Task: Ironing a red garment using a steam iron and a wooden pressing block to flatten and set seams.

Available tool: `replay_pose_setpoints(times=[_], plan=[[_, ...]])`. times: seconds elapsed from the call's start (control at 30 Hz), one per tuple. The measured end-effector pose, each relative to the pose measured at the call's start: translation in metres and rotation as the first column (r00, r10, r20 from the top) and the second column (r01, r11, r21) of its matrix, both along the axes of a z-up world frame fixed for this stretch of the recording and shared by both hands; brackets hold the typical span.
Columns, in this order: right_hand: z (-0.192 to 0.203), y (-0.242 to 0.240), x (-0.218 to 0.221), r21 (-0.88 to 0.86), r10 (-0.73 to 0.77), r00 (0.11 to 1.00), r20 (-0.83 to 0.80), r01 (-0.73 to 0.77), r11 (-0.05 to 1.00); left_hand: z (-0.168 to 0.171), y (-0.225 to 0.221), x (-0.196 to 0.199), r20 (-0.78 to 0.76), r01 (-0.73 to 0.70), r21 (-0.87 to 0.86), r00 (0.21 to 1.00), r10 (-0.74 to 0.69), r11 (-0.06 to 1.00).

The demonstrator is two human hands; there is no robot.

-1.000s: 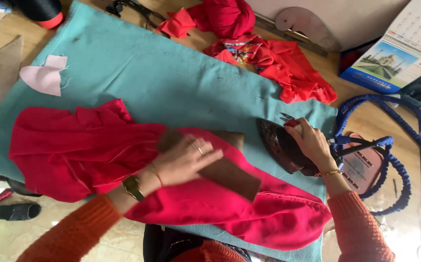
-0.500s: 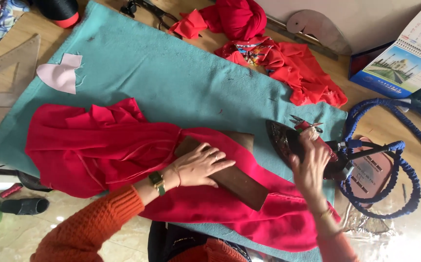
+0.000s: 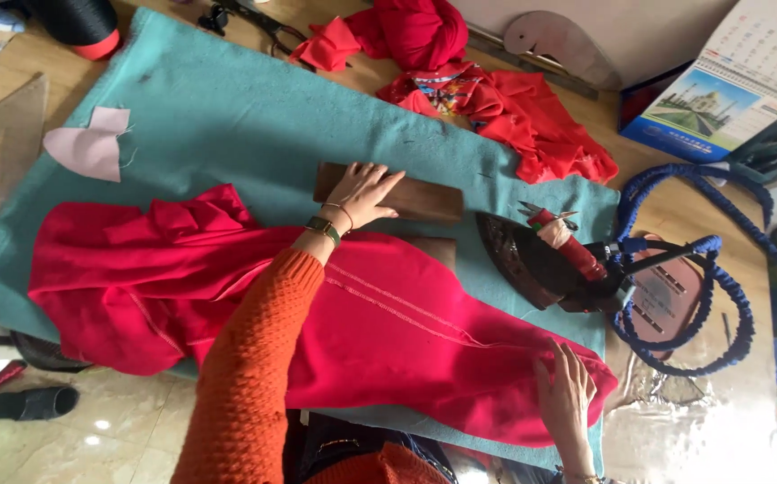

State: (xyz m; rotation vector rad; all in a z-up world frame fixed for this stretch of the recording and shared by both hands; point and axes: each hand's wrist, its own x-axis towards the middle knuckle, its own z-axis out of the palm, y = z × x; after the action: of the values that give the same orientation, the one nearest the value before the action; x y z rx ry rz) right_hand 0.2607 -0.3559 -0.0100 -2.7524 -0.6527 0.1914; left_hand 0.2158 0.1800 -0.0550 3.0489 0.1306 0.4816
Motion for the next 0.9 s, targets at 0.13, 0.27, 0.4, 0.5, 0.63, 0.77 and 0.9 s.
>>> replay_pose_setpoints(times=[0.13, 0.27, 0.4, 0.5, 0.63, 0.77, 0.9], plan=[[0.002, -0.008, -0.005, 0.01, -0.076, 0.996, -0.04, 0.077, 0.997, -0.017, -0.004, 0.002, 0.003, -0.031, -0.078, 1.0, 0.031, 0.996], [0.008, -0.006, -0.011, 0.022, -0.064, 0.998, -0.022, 0.064, 0.998, -0.012, -0.019, 0.002, -0.125, -0.131, -0.191, 0.986, 0.109, 0.973], [0.008, 0.006, -0.005, 0.034, -0.052, 0.998, 0.037, 0.05, 0.998, 0.025, -0.085, -0.022, 0.1, -0.051, -0.29, 0.992, 0.083, 0.956], [0.024, 0.036, -0.003, 0.038, -0.019, 1.0, 0.021, 0.019, 0.999, 0.025, -0.123, -0.045, 0.015, 0.042, -0.311, 0.999, -0.04, 0.949], [0.045, 0.093, -0.008, 0.238, 0.197, 0.98, 0.021, -0.196, 0.951, 0.046, -0.14, -0.074, 0.179, 0.105, -0.342, 0.983, -0.045, 0.934], [0.041, 0.144, 0.004, 0.377, 0.505, 0.862, -0.037, -0.456, 0.806, 0.087, -0.149, -0.126, 0.21, 0.159, -0.659, 0.977, -0.023, 0.735], [0.069, 0.151, 0.001, 0.256, 0.511, 0.798, -0.318, -0.447, 0.857, 0.104, -0.103, -0.195, 0.254, 0.037, -0.554, 0.959, 0.126, 0.832]])
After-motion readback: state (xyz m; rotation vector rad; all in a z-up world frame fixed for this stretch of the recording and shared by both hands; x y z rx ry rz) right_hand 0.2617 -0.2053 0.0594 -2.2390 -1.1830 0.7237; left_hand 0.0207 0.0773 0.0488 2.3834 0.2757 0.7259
